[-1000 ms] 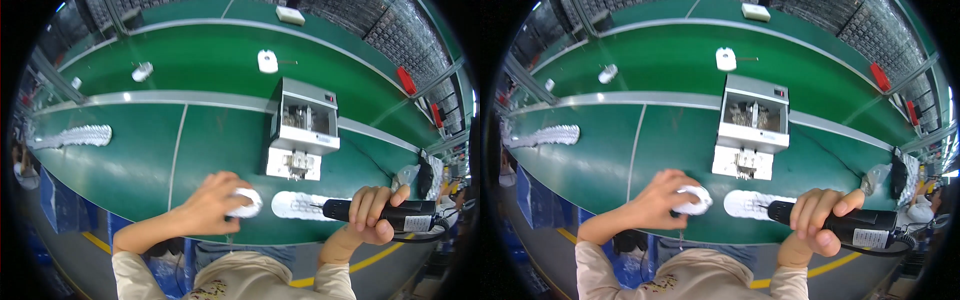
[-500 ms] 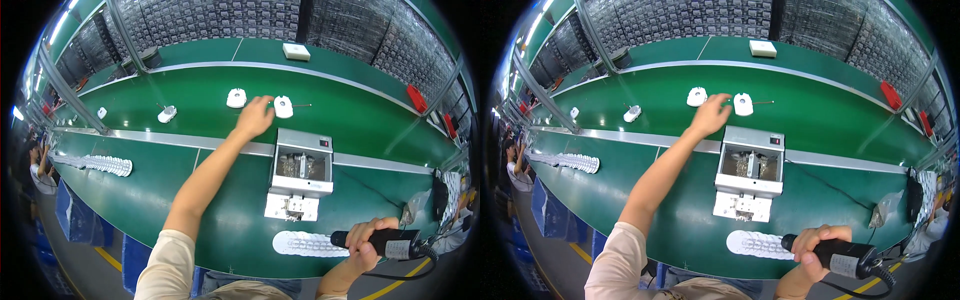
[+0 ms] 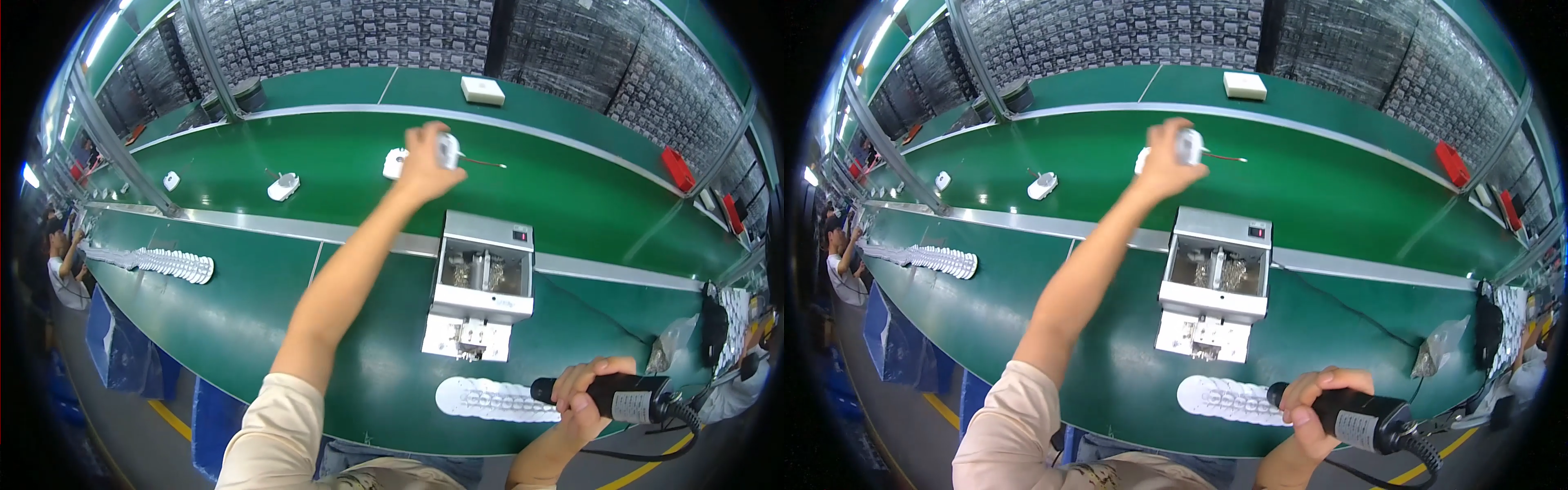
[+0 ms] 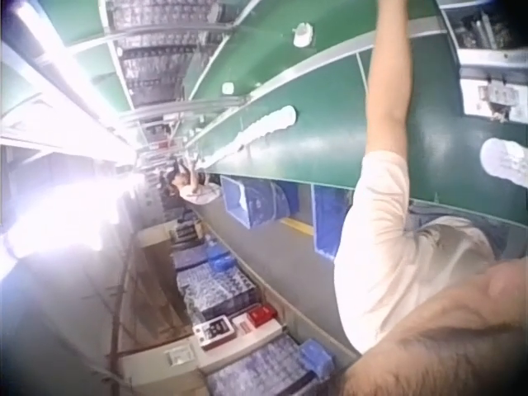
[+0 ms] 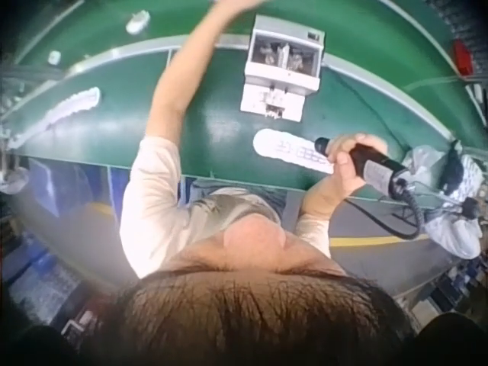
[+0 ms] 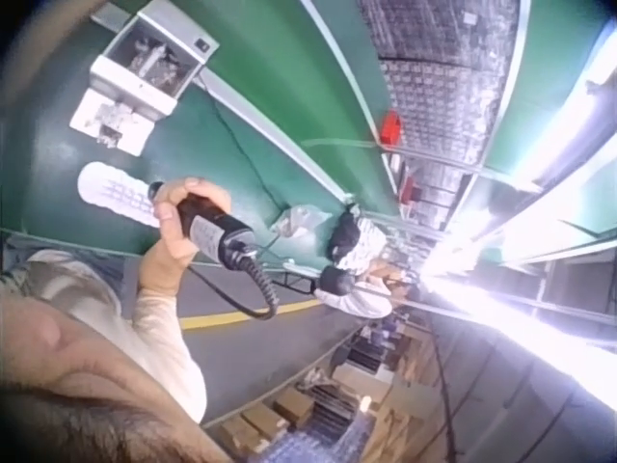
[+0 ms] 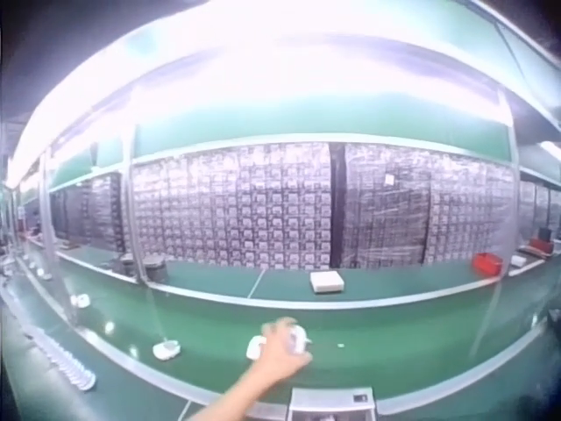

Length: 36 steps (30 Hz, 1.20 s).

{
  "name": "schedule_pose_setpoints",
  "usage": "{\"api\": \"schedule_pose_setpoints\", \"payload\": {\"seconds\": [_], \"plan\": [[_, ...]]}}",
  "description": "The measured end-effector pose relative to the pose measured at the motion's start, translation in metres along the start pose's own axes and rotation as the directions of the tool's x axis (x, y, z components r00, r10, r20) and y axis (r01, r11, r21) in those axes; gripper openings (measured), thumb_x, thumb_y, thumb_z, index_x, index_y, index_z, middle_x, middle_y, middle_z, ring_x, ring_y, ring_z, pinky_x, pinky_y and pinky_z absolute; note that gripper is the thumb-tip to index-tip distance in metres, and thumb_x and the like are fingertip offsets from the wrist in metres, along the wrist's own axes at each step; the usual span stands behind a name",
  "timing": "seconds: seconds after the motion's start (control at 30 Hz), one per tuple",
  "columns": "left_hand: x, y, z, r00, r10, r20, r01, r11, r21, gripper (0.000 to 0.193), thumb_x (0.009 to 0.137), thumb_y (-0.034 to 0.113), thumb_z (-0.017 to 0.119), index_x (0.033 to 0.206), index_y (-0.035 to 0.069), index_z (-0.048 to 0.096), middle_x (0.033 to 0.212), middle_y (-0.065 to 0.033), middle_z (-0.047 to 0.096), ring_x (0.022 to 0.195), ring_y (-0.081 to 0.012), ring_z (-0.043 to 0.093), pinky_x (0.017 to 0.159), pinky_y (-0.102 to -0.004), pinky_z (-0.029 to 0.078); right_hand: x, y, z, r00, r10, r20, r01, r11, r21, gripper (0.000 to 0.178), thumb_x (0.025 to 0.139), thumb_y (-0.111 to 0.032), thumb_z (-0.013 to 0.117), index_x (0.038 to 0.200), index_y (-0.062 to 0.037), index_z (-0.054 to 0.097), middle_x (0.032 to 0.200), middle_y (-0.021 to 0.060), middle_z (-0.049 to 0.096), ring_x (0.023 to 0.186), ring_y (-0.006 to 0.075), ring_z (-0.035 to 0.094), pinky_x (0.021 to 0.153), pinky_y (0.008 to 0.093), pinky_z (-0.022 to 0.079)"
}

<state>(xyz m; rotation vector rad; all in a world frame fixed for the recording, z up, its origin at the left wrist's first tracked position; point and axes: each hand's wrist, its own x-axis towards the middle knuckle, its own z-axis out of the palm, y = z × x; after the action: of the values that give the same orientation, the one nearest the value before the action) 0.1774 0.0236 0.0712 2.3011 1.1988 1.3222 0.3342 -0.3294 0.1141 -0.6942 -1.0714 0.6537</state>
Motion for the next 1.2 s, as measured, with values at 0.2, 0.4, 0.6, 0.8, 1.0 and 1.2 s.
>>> {"api": "schedule_pose_setpoints", "payload": {"seconds": [0.2,0.4,0.6,0.8,1.0,1.2], "plan": [[-0.109,0.002,-0.152,0.979,-0.083,-0.186,0.060,0.990,-0.129,0.055,0.060,0.001,0.069,0.109,0.002,0.045,0.106,-0.0112,0.043,0.102,-0.0224,0.049,0.088,-0.0351,0.047,-0.003,-0.003,-0.005,1.000,0.018,-0.026,-0.018,1.000,-0.005,0.041,0.075,-0.001,0.065,0.106,-0.0005,0.038,0.058,0.0059,0.048,0.046,0.0137,0.048,0.048,0.0297,0.045],[-0.237,0.060,-0.180,0.895,0.208,0.394,-0.176,0.977,-0.116,0.032,0.056,0.001,0.069,0.086,0.006,0.059,0.107,-0.0133,0.052,0.105,-0.0330,0.054,0.086,-0.0416,0.047,0.009,0.003,0.008,0.999,-0.011,-0.040,0.010,1.000,-0.030,0.037,0.074,-0.003,0.063,0.104,-0.0002,0.041,0.059,0.0032,0.046,0.045,0.0103,0.044,0.046,0.0250,0.042],[-0.259,0.110,-0.115,0.729,0.455,0.512,-0.217,0.862,-0.458,0.033,0.066,0.000,0.065,0.097,0.010,0.062,0.112,-0.0094,0.052,0.110,-0.0339,0.051,0.085,-0.0402,0.049,0.009,0.007,0.009,1.000,0.013,0.003,-0.013,1.000,-0.025,0.037,0.073,-0.002,0.061,0.106,-0.0002,0.043,0.061,0.0040,0.047,0.045,0.0110,0.046,0.047,0.0254,0.043],[-0.262,0.109,-0.097,0.694,0.480,0.537,-0.223,0.852,-0.474,0.031,0.067,0.001,0.064,0.098,0.009,0.064,0.112,-0.0103,0.052,0.111,-0.0338,0.050,0.086,-0.0401,0.049,0.010,0.010,0.008,0.999,-0.015,0.052,0.019,0.997,-0.076,0.041,0.074,-0.006,0.061,0.110,-0.0018,0.042,0.061,0.0041,0.046,0.042,0.0115,0.042,0.042,0.0261,0.038],[-0.257,0.110,-0.091,0.658,0.493,0.568,-0.231,0.851,-0.471,0.037,0.063,0.004,0.066,0.099,0.010,0.061,0.116,-0.0083,0.049,0.113,-0.0335,0.047,0.086,-0.0402,0.049,0.009,0.010,0.009,1.000,-0.006,0.025,0.006,1.000,-0.030,0.038,0.072,-0.001,0.062,0.105,0.0003,0.043,0.059,0.0041,0.048,0.045,0.0115,0.046,0.046,0.0259,0.043],[-0.250,0.114,-0.090,0.659,0.471,0.587,-0.227,0.868,-0.442,0.030,0.065,0.004,0.064,0.094,0.012,0.066,0.112,-0.0067,0.054,0.109,-0.0319,0.051,0.082,-0.0383,0.050,0.010,0.007,0.009,1.000,0.016,0.026,-0.016,1.000,-0.017,0.041,0.073,-0.003,0.064,0.106,0.0004,0.040,0.058,0.0045,0.047,0.045,0.0126,0.047,0.046,0.0276,0.043]]}}
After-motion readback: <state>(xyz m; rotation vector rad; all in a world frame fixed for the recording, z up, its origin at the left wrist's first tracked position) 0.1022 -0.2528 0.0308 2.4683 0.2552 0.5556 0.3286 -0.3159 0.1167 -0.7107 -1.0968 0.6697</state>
